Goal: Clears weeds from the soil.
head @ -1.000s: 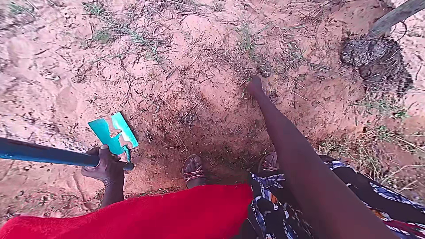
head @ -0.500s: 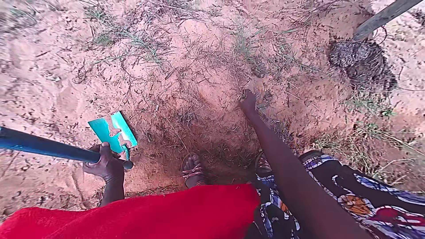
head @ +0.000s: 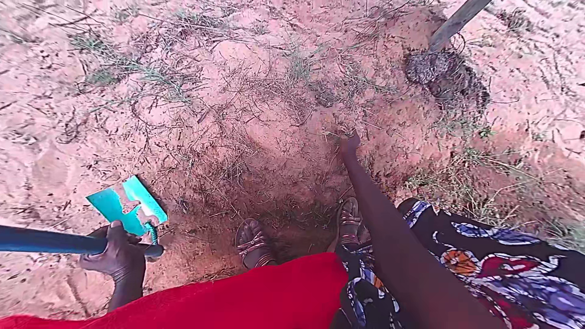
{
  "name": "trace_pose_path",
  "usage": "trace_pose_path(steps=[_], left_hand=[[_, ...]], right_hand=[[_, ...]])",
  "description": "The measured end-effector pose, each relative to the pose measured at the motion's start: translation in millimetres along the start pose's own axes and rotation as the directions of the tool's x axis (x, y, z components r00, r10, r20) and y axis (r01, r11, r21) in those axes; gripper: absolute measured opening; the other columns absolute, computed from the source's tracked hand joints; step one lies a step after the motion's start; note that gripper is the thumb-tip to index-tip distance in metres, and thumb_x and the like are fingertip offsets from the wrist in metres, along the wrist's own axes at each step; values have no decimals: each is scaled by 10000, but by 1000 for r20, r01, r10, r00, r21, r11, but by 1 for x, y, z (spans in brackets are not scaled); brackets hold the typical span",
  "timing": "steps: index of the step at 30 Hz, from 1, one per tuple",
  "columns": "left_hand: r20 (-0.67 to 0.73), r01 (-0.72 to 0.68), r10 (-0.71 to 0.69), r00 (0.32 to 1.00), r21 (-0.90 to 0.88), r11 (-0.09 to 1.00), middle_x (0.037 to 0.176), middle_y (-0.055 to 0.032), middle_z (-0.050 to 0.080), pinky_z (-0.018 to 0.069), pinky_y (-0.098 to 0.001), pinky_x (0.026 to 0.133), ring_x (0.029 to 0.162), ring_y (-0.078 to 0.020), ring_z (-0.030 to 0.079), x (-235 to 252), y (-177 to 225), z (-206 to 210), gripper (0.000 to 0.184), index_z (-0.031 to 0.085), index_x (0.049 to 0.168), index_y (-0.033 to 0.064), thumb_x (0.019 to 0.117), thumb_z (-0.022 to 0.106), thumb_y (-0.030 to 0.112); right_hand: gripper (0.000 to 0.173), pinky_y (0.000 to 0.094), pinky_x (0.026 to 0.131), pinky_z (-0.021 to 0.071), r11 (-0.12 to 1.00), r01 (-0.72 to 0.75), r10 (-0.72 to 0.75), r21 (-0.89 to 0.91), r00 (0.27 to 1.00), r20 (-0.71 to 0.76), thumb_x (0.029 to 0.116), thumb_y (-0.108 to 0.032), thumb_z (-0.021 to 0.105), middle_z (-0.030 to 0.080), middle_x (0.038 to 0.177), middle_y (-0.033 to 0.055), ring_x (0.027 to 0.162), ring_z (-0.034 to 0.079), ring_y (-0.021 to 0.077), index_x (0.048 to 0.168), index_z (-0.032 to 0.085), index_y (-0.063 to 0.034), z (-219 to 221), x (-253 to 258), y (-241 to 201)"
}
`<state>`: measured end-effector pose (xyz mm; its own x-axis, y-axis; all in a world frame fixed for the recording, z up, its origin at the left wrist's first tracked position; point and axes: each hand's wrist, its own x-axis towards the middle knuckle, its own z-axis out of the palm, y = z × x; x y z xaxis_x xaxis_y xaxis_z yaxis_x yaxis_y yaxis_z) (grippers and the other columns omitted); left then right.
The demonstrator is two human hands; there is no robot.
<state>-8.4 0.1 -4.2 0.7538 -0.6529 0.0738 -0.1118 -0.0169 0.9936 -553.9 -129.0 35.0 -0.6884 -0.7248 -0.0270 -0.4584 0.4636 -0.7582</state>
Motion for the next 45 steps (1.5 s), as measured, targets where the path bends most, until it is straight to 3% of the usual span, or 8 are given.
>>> trace_pose_path(steps=[4,7,15,19,25,34,42,45], left_hand=[[54,50,-50,997,14,999,596,158,480,481,-159,467,459,28,501,3,-6,-6,55,538,947,132,974,583,115],[112,33,-36,993,30,999,599,166,498,499,-166,481,473,22,522,6,-8,-13,48,531,945,145,954,567,114],[74,0,-3,997,33,999,576,166,528,496,-181,457,463,5,543,3,-5,-12,56,533,934,143,952,521,92],[27,13,-15,1000,63,998,561,84,503,531,-244,476,448,-67,546,1,0,-6,96,525,878,78,963,487,97],[63,21,-26,998,74,997,591,155,513,494,-180,471,469,4,532,2,-1,-11,40,513,962,120,965,493,86],[43,-17,15,999,55,998,585,165,501,486,-174,458,462,12,521,-1,-5,-6,38,518,943,143,947,523,105],[57,-83,80,995,54,995,595,167,511,490,-172,472,474,15,528,0,-15,-8,50,529,939,135,929,538,87],[81,-90,85,993,60,994,601,170,525,502,-180,479,476,14,540,-1,-19,-8,31,538,941,132,928,549,106]], right_hand=[[430,594,1075,454,982,54,-28,-183,989,146,944,-17,640,629,1304,322,1262,596,451,1363,583,60,-8,37,-6],[432,561,1095,448,982,51,-29,-183,992,123,924,-2,661,607,1324,339,1283,580,447,1336,583,102,3,68,-18],[470,558,1106,433,924,-67,154,-378,966,206,1003,-108,600,524,1435,337,1365,520,438,1399,498,124,34,126,-53],[520,548,1131,420,962,-69,108,-266,985,136,982,-90,621,484,1478,337,1395,488,435,1447,476,94,45,135,-41],[543,547,1151,401,991,-85,98,-106,988,117,996,-73,589,481,1482,335,1406,469,435,1483,423,101,47,138,-21],[435,532,1105,445,975,-204,207,-91,978,28,1015,-91,568,569,1399,303,1336,548,404,1419,521,64,50,99,-26],[434,537,1118,438,982,-181,180,-60,983,-16,1014,-129,598,593,1384,289,1330,557,403,1412,549,36,51,75,-18],[411,470,1102,461,978,-94,109,187,991,-74,1003,-78,616,620,1341,277,1274,598,339,1382,559,69,47,49,-2]])
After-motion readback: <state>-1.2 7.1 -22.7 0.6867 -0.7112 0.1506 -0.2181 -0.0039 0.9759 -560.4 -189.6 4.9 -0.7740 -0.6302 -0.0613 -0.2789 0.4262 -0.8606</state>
